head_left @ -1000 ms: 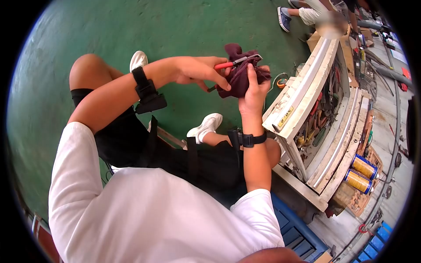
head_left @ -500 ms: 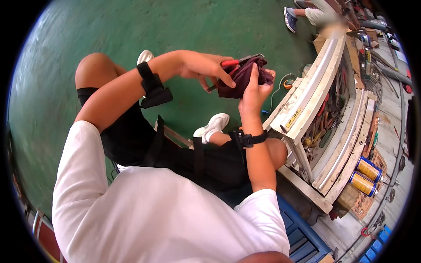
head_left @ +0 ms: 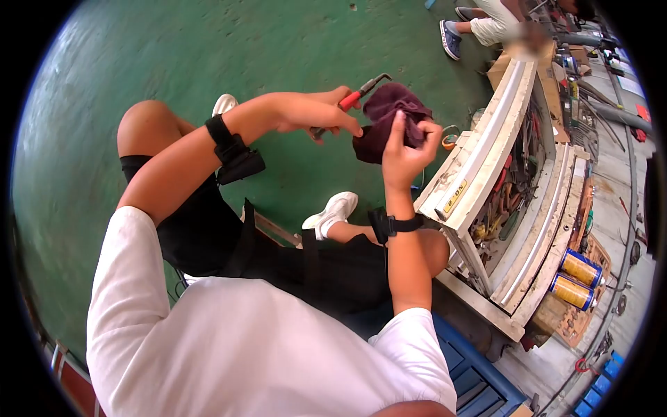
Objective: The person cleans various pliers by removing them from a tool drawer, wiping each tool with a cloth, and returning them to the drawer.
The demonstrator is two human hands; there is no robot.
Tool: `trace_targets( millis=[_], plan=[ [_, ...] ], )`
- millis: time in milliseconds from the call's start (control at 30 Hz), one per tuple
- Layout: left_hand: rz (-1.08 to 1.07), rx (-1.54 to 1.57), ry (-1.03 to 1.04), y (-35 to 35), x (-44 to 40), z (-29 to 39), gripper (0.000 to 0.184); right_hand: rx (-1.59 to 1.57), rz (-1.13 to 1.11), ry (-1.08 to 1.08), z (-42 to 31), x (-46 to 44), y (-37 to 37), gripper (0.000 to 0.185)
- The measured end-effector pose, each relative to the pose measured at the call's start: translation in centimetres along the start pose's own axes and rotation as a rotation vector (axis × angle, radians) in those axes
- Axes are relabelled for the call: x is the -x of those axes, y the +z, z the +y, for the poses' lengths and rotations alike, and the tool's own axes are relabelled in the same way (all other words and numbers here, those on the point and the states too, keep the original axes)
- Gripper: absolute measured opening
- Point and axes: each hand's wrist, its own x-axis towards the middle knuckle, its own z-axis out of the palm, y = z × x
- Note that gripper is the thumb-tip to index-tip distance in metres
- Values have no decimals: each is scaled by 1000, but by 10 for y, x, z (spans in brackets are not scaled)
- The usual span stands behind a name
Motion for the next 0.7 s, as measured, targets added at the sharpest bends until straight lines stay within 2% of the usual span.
trace_targets(
  millis=[67, 133, 167, 233, 300, 433, 467, 500, 567, 633, 700],
  plan=[
    [71, -106, -12, 3, -1, -5, 58, 5, -32, -28, 1, 2, 3, 30],
    [291, -437, 201, 7, -11, -17, 57, 32, -34, -55, 4, 3, 6, 29],
    [290, -438, 200, 7, -18, -29, 57, 50, -12, -54, 7, 2, 6, 28],
    [615, -797, 618, 6, -25, -42, 50, 73, 14, -55, 12, -1, 5, 28],
    [652, -906, 629, -1, -23, -39, 45, -178, 78, 156, 15, -3, 4, 26],
    [750, -1217, 695, -21, -17, -27, 32, -154, 58, 168, 10, -7, -6, 21],
    [819, -1274, 786, -26, -17, -25, 21, -141, 69, 131, 10, -7, -4, 21],
    [815, -1279, 785, -27, -16, -26, 21, -144, 74, 134, 8, -5, -4, 21],
    [922, -1406, 761, -28, -11, -20, 21, 37, -30, -42, 0, -3, -2, 20],
    [915, -1415, 761, -28, -14, -22, 22, 158, -257, -224, -2, -2, 1, 23],
    [919, -1408, 763, -24, -17, -26, 25, 204, -329, -286, 7, 2, 4, 27]
  ],
)
